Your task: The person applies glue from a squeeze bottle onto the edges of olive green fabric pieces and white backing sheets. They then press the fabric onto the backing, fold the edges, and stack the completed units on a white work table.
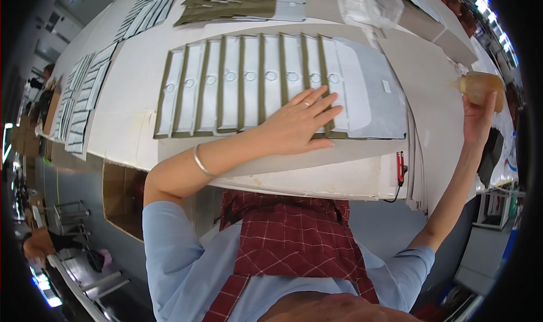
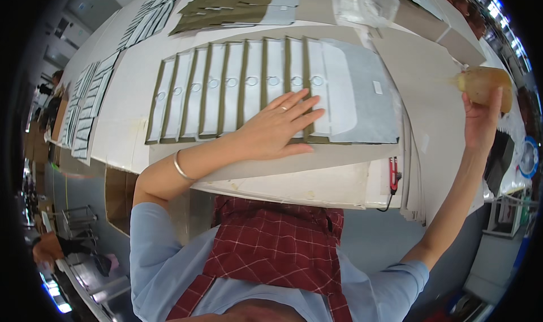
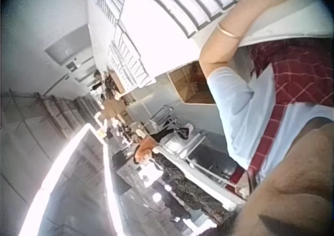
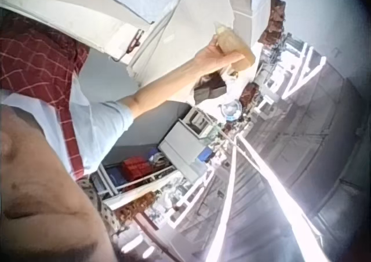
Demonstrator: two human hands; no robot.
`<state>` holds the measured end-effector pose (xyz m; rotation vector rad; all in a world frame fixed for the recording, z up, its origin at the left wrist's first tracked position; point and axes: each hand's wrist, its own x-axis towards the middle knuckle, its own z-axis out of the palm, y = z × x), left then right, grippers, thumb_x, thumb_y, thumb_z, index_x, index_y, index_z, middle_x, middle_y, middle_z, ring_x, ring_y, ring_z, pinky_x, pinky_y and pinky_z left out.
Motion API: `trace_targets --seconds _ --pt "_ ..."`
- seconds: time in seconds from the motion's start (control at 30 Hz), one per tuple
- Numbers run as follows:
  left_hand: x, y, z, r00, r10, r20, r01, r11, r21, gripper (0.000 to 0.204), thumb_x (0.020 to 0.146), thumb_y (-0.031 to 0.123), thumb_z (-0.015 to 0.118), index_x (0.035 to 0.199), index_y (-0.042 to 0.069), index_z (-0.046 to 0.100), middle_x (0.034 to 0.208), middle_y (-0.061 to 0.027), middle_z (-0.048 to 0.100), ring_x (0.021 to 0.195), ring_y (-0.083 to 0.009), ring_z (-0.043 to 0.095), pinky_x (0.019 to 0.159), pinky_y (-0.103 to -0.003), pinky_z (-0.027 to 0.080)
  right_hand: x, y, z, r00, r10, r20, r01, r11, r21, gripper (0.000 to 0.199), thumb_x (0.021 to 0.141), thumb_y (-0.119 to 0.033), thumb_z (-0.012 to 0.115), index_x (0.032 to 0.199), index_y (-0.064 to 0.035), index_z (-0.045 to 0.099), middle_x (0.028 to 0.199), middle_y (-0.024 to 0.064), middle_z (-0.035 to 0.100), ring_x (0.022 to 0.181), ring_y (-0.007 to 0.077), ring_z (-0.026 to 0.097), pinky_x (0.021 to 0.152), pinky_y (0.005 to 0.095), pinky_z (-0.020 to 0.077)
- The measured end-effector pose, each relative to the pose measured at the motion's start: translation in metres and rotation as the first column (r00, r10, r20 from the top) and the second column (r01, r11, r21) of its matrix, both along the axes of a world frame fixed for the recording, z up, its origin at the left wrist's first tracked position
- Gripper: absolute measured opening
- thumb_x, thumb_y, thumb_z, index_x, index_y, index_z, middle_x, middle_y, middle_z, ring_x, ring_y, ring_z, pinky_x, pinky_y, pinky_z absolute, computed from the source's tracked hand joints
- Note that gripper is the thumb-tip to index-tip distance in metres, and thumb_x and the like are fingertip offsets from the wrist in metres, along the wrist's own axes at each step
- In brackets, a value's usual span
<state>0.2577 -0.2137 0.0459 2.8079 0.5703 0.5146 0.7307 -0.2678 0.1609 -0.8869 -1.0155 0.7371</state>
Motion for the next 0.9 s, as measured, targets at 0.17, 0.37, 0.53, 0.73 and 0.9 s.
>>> trace_targets --seconds 0.17,0.37,0.53,0.73,0.9 --pt "-0.005 -0.002 -0.011 0.993 -0.013 0.12 0.013 1.0 -0.006 0.07 0.094 0.051 0.054 0.143 0.002 0.041 0.15 -0.0228 0.035 0.144 -0.0392 0.025 0.119 -0.048 0.019 -0.129 0.015 0.004 0.967 0.213 0.142 -0.206 0.976 -0.066 0.06 0.1 -0.039 0.052 0.144 -0.0022 0.036 0.14 0.0189 0.048 0.126 0.0351 0.053 0.076 0.0255 0.0609" --pt "-0.01 -0.002 -0.017 0.991 0.018 0.135 -0.014 0.999 -0.032 0.069 0.095 0.051 0.053 0.141 0.0 0.043 0.148 -0.0264 0.036 0.142 -0.0407 0.028 0.119 -0.047 0.021 -0.191 0.033 -0.021 0.982 0.166 0.089 -0.166 0.986 -0.006 0.046 0.1 -0.03 0.054 0.134 -0.0011 0.046 0.126 0.0151 0.058 0.111 0.0254 0.063 0.082 0.0382 0.0607" --pt "-0.009 -0.005 -0.016 0.987 0.04 0.153 -0.036 0.999 -0.023 0.071 0.093 0.05 0.056 0.139 -0.002 0.044 0.148 -0.0289 0.034 0.142 -0.041 0.028 0.118 -0.047 0.021 -0.22 0.039 -0.027 0.975 0.042 0.218 -0.035 0.999 -0.037 0.039 0.098 -0.023 0.057 0.129 -0.0009 0.049 0.119 0.013 0.061 0.104 0.0242 0.066 0.081 0.0403 0.0609" --pt "-0.009 -0.005 -0.013 0.993 0.054 0.102 -0.05 0.998 -0.044 0.071 0.094 0.049 0.056 0.141 -0.001 0.042 0.149 -0.0282 0.032 0.143 -0.0403 0.025 0.119 -0.047 0.021 -0.215 0.034 -0.027 0.989 0.142 -0.025 -0.143 0.989 -0.036 0.044 0.098 -0.029 0.058 0.129 -0.0001 0.048 0.121 0.0158 0.061 0.105 0.0273 0.065 0.083 0.0371 0.0599" --pt "-0.009 -0.005 -0.013 0.994 0.054 0.091 -0.05 0.998 -0.048 0.07 0.094 0.049 0.055 0.141 -0.001 0.042 0.15 -0.0285 0.031 0.144 -0.0403 0.024 0.119 -0.047 0.02 -0.206 0.036 -0.046 0.983 0.129 -0.134 -0.138 0.988 -0.063 0.047 0.097 -0.035 0.058 0.129 -0.0009 0.049 0.123 0.0168 0.061 0.109 0.0275 0.065 0.082 0.0335 0.0589"
